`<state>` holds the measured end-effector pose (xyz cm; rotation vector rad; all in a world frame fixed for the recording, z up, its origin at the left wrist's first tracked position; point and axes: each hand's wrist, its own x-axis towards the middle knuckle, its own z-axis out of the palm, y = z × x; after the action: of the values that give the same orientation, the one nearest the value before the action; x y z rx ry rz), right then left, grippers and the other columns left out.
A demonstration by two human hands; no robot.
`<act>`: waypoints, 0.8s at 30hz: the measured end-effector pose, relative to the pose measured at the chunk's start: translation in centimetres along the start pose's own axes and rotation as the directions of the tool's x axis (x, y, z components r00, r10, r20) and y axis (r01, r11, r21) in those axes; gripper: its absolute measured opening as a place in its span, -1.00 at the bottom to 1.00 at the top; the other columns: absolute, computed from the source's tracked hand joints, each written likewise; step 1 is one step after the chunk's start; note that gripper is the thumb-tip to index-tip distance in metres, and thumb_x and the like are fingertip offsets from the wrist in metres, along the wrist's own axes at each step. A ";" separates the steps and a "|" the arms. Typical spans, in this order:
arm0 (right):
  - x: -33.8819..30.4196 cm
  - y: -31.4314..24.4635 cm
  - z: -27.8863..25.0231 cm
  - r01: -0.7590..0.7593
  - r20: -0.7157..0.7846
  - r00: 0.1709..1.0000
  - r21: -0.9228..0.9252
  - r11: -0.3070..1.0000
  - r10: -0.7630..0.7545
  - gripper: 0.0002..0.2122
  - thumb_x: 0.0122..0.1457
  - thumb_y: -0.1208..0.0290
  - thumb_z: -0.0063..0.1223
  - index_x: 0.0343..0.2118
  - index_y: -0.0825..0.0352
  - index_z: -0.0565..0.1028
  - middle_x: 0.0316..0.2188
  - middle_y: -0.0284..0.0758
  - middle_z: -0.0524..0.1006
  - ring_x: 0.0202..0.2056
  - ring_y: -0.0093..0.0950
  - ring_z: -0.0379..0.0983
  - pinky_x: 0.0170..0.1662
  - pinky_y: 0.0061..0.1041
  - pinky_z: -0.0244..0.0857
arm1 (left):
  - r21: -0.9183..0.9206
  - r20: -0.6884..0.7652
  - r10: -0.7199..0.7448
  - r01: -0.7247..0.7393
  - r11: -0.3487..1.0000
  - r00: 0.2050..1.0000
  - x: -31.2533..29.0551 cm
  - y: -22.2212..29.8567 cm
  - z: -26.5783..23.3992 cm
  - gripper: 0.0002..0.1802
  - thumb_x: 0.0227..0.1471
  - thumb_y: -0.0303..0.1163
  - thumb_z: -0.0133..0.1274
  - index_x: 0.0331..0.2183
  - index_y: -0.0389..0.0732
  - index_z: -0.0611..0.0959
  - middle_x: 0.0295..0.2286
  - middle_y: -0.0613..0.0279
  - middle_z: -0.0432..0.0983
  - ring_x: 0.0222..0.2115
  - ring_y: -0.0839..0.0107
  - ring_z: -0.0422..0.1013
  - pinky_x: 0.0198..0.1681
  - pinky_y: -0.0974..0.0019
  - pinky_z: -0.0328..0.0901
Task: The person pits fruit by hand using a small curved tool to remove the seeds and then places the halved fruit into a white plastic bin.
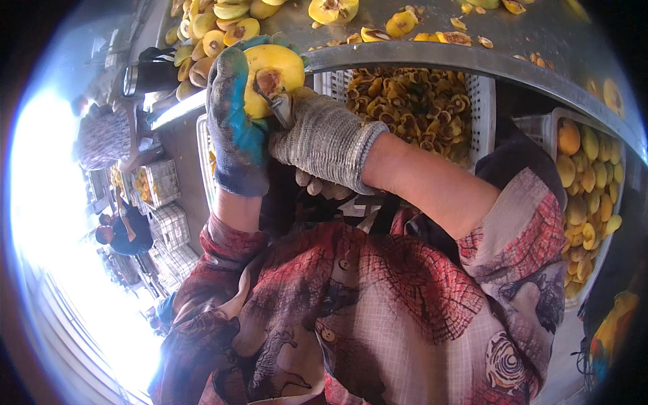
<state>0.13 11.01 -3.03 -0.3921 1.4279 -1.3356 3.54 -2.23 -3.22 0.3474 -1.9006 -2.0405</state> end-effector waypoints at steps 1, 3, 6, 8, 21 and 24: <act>-0.4 -0.3 -0.1 -0.071 0.072 0.995 0.122 0.990 0.063 -0.69 -0.01 0.34 -0.02 -0.22 0.34 0.30 -0.46 -0.18 0.44 -0.50 -0.27 0.44 -0.42 -0.45 0.37 | 0.022 0.026 -0.005 0.005 1.000 1.000 0.3 -0.2 -0.1 -0.64 -0.02 -0.22 -0.01 -0.23 -0.26 0.45 -0.32 0.25 0.40 -0.30 0.49 0.35 -0.20 0.45 0.26; 2.1 3.1 1.0 0.411 -0.297 0.816 -0.306 0.859 -0.496 -0.70 -0.03 0.36 0.00 -0.23 0.35 0.29 -0.57 -0.23 0.44 -0.61 -0.35 0.42 -0.55 -0.50 0.34 | 0.180 0.116 0.228 -0.246 0.952 0.967 0.7 -0.8 -0.2 -0.63 -0.04 -0.22 0.02 -0.22 -0.26 0.45 -0.32 0.25 0.41 -0.30 0.50 0.35 -0.20 0.46 0.25; 1.2 1.5 1.1 0.274 -0.288 0.910 -0.122 0.954 -0.298 -0.71 -0.04 0.38 0.01 -0.26 0.36 0.30 -0.68 -0.28 0.42 -0.73 -0.46 0.38 -0.72 -0.57 0.26 | 0.119 0.129 0.216 -0.232 0.965 0.968 0.7 -0.3 0.1 -0.61 -0.07 -0.25 0.05 -0.21 -0.27 0.46 -0.33 0.26 0.42 -0.31 0.50 0.35 -0.20 0.47 0.25; 0.8 1.1 1.0 0.090 -0.164 0.982 0.000 0.996 -0.089 -0.73 -0.04 0.38 0.02 -0.28 0.37 0.31 -0.72 -0.30 0.40 -0.77 -0.50 0.37 -0.77 -0.59 0.23 | 0.058 0.163 0.121 -0.131 0.990 0.979 0.6 -0.2 0.0 -0.61 -0.09 -0.27 0.07 -0.22 -0.28 0.47 -0.34 0.26 0.43 -0.32 0.50 0.35 -0.21 0.48 0.25; -0.6 2.4 -0.5 -0.245 0.455 0.878 0.695 0.676 -0.149 -0.77 0.04 0.28 0.00 -0.29 0.29 0.37 -0.71 -0.39 0.35 -0.71 -0.55 0.30 -0.75 -0.58 0.17 | -0.074 0.217 -0.053 0.070 0.995 0.975 1.8 0.0 -1.1 -0.69 -0.06 -0.35 0.03 -0.22 -0.25 0.50 -0.35 0.32 0.45 -0.32 0.54 0.37 -0.22 0.48 0.26; -0.6 3.0 -1.0 -0.335 0.570 0.784 0.721 0.606 -0.245 -0.73 0.05 0.25 0.01 -0.25 0.30 0.36 -0.64 -0.39 0.37 -0.66 -0.56 0.32 -0.72 -0.58 0.20 | -0.100 0.262 0.006 0.021 0.995 0.965 1.8 0.1 -1.3 -0.66 -0.04 -0.36 -0.01 -0.18 -0.27 0.46 -0.30 0.25 0.43 -0.28 0.46 0.37 -0.19 0.42 0.27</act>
<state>0.78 12.91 -5.51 -0.1435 0.1745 -1.4644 2.44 -4.17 -3.19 0.0602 -1.9314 -2.2743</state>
